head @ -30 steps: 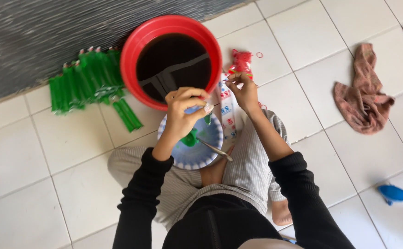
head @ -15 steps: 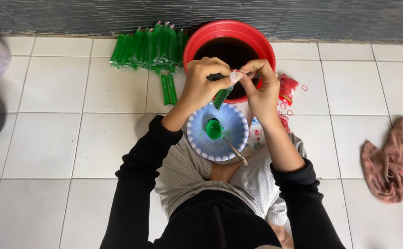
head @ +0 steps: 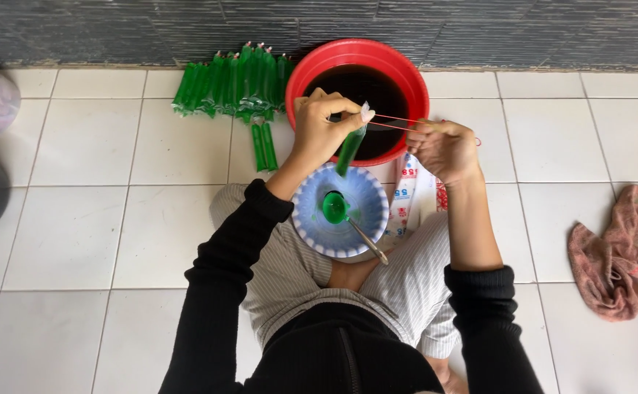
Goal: The person fills small green plastic pouches with a dark liquid using a funnel and a spoon, then seals each pouch by hand with a red rubber band.
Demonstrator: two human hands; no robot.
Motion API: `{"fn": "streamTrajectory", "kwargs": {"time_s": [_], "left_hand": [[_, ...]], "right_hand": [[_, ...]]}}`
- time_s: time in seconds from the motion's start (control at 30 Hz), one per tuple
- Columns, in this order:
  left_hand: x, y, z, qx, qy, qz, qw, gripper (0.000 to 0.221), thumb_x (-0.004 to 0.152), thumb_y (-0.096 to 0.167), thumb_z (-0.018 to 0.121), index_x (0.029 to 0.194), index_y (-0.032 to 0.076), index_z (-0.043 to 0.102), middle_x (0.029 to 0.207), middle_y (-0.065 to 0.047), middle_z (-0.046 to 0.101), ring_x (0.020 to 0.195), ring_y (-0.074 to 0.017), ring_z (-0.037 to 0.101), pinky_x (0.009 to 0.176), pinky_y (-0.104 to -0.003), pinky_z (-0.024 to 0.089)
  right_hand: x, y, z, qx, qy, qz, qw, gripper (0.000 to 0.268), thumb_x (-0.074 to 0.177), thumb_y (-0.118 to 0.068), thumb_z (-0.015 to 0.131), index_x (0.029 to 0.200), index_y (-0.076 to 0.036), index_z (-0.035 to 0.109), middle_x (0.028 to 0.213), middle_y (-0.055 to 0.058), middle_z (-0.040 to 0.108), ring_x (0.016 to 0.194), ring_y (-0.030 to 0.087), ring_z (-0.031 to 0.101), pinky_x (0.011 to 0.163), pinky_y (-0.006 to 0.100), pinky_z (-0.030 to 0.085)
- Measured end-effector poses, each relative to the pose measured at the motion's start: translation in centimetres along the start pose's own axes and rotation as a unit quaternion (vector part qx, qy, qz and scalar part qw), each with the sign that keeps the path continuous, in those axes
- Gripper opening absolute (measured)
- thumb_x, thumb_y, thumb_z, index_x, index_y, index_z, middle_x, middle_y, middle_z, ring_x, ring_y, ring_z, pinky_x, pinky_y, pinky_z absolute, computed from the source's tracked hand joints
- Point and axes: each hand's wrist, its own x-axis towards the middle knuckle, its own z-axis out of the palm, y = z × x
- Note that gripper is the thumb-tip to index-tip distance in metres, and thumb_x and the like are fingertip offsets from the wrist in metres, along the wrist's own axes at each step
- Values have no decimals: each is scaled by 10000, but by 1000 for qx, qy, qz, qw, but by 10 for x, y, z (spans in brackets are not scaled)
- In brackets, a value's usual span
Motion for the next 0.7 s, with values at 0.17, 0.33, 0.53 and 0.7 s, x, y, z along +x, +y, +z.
{"fn": "streamTrajectory", "kwargs": {"time_s": [0.17,0.33,0.53,0.7], "left_hand": [[21,19,51,15,61,155,986,143,825,344,780,721,276,709,623,123,613,678,-112,566,726,-258,373],[52,110,60,-5,-35,241,970,164,846,413,739,749,282,744,745,201,717,763,-91,521,811,-367,286],[54,162,1,42,-163,267,949,138,822,372,779,724,284,735,733,189,687,760,-130,447,775,-374,282],[64,141,-3,100,-125,234,959,101,833,270,773,734,244,771,648,152,654,719,-153,425,682,-381,283]], "right_hand": [[-80,-36,-7,148,80,-185,968,202,946,-102,519,855,-3,669,811,157,668,799,238,610,802,385,424],[-144,-1,119,78,151,-441,881,91,1003,-143,564,932,-92,536,861,24,445,857,155,451,789,254,383],[-36,27,174,49,40,-525,849,105,909,-137,624,853,-115,537,789,79,542,726,219,519,714,353,409],[-24,-25,160,226,111,-428,868,121,778,-145,624,683,-110,559,780,31,540,729,150,522,740,283,400]]}}
